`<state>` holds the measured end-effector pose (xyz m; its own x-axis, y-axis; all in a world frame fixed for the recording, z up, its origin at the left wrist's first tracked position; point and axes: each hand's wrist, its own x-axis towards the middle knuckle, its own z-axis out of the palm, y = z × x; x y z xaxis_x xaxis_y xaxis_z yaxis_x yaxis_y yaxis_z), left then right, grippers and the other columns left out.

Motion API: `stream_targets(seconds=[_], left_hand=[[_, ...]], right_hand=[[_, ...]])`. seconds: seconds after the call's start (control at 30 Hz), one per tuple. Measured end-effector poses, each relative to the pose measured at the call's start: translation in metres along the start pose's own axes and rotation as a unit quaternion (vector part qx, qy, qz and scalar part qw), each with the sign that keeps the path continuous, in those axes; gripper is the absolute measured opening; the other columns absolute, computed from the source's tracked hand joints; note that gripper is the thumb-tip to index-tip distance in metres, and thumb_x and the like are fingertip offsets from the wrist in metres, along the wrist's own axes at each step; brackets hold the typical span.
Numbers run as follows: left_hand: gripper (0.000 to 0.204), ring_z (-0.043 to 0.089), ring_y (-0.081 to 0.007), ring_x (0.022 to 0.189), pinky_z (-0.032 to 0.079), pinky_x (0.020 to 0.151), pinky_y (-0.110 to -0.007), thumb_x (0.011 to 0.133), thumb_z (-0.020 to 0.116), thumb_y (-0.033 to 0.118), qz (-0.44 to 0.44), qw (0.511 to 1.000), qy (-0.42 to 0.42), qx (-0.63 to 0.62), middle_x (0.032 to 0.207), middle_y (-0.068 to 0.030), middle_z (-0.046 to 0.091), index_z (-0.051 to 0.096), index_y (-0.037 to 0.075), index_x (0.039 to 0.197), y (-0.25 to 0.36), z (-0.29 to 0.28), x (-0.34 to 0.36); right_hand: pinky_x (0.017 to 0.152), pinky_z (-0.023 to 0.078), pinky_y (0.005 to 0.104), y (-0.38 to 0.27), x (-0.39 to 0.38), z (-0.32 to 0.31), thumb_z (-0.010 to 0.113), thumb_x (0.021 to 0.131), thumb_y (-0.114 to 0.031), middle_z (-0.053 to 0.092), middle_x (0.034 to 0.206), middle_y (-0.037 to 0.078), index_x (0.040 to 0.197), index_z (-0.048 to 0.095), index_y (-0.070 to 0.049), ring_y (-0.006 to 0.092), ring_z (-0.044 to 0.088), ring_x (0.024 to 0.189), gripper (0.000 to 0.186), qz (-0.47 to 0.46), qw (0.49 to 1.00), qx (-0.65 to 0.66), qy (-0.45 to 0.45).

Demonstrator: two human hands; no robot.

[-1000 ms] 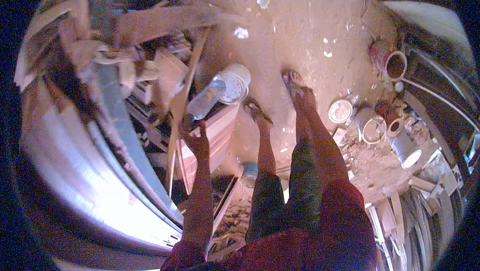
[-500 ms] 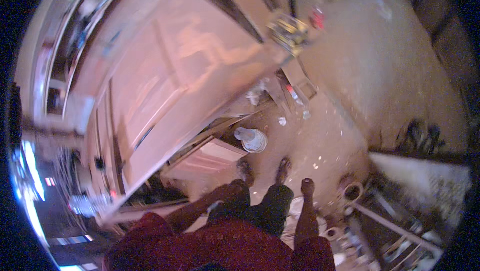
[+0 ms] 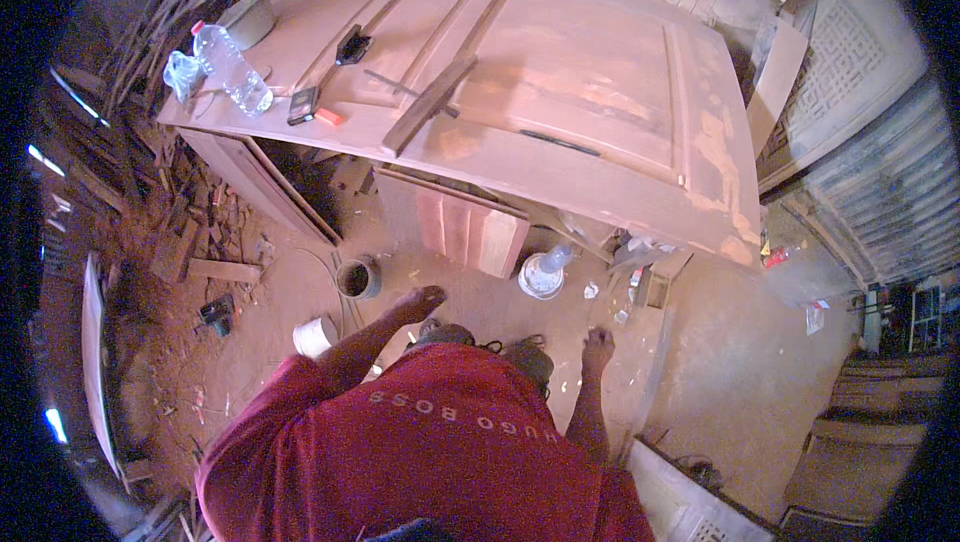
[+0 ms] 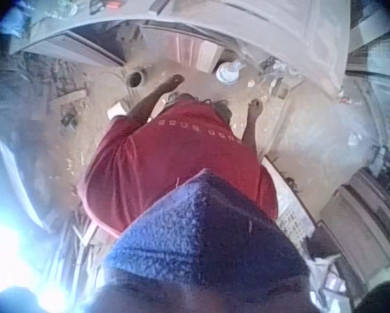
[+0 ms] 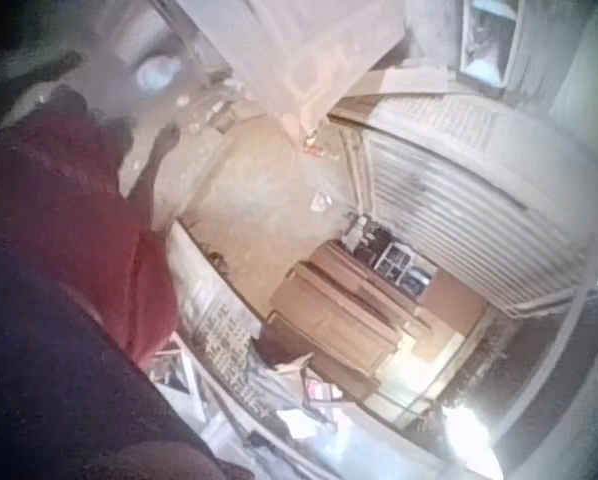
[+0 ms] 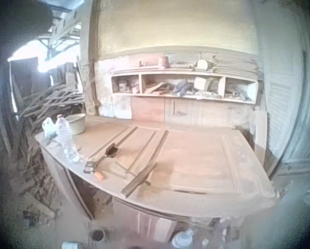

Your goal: The person uses a power planer to smooth the surface of a wooden door. They pick up a bucket and a scraper from the workshop floor.

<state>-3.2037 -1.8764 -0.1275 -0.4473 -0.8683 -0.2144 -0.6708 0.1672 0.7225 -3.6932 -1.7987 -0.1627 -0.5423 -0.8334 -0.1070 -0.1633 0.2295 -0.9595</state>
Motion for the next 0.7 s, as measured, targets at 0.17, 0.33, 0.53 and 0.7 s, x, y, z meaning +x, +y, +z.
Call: stream_targets(seconds=[0.17, 0.33, 0.53, 0.7], left_hand=[[0.030, 0.062, -0.0399, 0.098, 0.050, 0.087, -0.045, 0.093, 0.049, 0.021, -0.246, 0.968, 0.025, -0.027, 0.103, -0.0211, 0.067, 0.065, -0.002, 0.102, -0.082, -0.015, -0.146], [0.040, 0.063, -0.0459, 0.092, 0.050, 0.079, -0.049, 0.094, 0.056, 0.037, -0.375, 0.916, 0.111, 0.087, 0.098, -0.0278, 0.066, 0.066, -0.001, 0.099, -0.190, -0.001, -0.342], [0.043, 0.068, -0.0318, 0.089, 0.052, 0.076, -0.043, 0.093, 0.058, 0.039, -0.508, 0.777, 0.277, -0.250, 0.090, -0.0236, 0.068, 0.065, -0.003, 0.096, -0.209, 0.006, -0.366], [0.033, 0.064, -0.0218, 0.103, 0.051, 0.084, -0.034, 0.097, 0.057, 0.020, -0.342, 0.831, 0.406, -0.166, 0.109, -0.0207, 0.067, 0.060, -0.009, 0.113, -0.086, -0.084, -0.211]], right_hand=[[0.089, 0.049, 0.0353, -0.229, 0.007, 0.107, 0.060, 0.094, -0.015, 0.067, 0.108, 0.015, 0.112, 0.063, 0.002, 0.0242, 0.063, 0.102, 0.024, -0.288, 0.953, -0.043, 0.086], [0.092, 0.045, 0.0443, -0.421, 0.054, 0.196, 0.057, 0.091, -0.015, 0.065, 0.108, 0.013, 0.107, 0.065, -0.005, 0.0311, 0.060, 0.105, 0.021, -0.482, 0.837, -0.254, 0.044], [0.097, 0.041, 0.0528, -0.443, 0.120, 0.236, 0.049, 0.091, -0.016, 0.060, 0.122, 0.013, 0.119, 0.063, -0.010, 0.0318, 0.057, 0.114, 0.032, -0.332, 0.788, -0.504, -0.124], [0.097, 0.042, 0.0522, -0.463, 0.121, 0.227, 0.049, 0.092, -0.016, 0.055, 0.126, 0.013, 0.120, 0.061, -0.011, 0.0335, 0.056, 0.115, 0.031, -0.301, 0.731, -0.587, -0.176]])
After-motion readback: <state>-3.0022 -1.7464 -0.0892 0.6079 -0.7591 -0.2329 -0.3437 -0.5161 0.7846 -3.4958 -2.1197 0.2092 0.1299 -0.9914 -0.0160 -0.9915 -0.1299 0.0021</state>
